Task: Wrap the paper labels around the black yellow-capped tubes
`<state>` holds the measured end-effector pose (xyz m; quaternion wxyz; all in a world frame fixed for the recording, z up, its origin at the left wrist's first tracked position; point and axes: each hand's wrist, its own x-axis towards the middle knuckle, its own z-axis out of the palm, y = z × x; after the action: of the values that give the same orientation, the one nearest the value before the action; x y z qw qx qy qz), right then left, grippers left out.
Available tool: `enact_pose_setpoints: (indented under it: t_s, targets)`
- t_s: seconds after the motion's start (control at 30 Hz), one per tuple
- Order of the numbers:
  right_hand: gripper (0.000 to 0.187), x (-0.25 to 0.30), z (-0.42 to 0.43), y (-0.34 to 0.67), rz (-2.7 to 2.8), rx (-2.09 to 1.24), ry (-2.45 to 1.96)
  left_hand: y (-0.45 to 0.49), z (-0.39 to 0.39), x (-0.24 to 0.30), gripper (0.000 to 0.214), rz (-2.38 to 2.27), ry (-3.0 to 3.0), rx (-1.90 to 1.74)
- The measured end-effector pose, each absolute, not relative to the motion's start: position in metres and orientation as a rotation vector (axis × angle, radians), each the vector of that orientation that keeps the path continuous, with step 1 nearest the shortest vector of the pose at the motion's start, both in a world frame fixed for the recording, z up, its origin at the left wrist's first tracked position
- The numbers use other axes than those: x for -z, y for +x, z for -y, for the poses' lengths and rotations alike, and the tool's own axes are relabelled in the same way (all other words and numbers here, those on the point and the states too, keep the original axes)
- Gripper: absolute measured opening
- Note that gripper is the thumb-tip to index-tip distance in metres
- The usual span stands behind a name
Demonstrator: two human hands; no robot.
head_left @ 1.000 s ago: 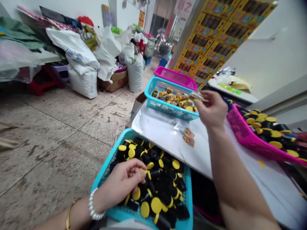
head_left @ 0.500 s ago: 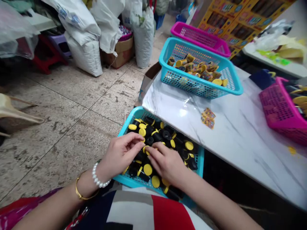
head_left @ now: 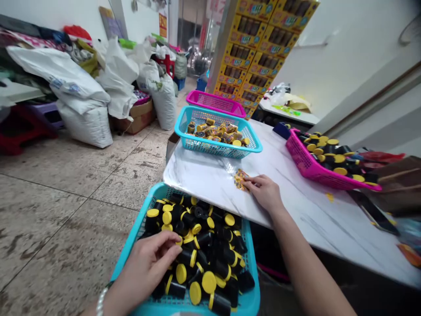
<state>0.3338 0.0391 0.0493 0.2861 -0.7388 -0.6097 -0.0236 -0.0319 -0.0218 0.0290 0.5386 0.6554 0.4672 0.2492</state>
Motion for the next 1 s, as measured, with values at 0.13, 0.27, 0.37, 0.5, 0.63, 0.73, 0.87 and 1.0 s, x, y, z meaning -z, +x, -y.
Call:
enact_pose_setpoints:
  t_s: [0.13, 0.27, 0.37, 0.5, 0.63, 0.73, 0.87, 1.0]
  targets:
    - [0.02, -0.041, -0.041, 0.341, 1.627, 0.069, -1.936, -0.032, 0.018, -0.031, 0.022, -1.119, 1.497, -0.599]
    - [0.017, -0.048, -0.022, 0.306, 1.499, 0.164, -1.779, -0.025, 0.015, -0.044, 0.026, -1.154, 1.372, -0.642]
    - [0.012, -0.051, 0.003, 0.253, 1.481, -0.038, -1.607, -0.011, 0.015, -0.054, 0.025, -1.124, 1.315, -0.716]
    - [0.005, -0.049, 0.037, 0.183, 1.595, -0.46, -1.495, 0.004, 0.014, -0.057, 0.028, -1.071, 1.362, -0.79]
    - [0.018, -0.048, 0.049, 0.162, 1.319, -0.96, -1.417, 0.0, 0.013, -0.05, 0.017, -1.014, 1.339, -0.725]
    - [0.023, -0.049, 0.048, 0.167, 1.177, -1.366, -1.404, -0.008, 0.015, -0.044, 0.018, -0.977, 1.29, -0.631]
    - [0.025, -0.049, 0.049, 0.168, 1.191, -1.424, -1.464, -0.012, 0.018, -0.04, 0.019, -1.029, 1.231, -0.658]
    - [0.026, -0.045, 0.054, 0.16, 1.296, -1.36, -1.417, -0.011, 0.02, -0.041, 0.031, -1.073, 1.234, -0.643]
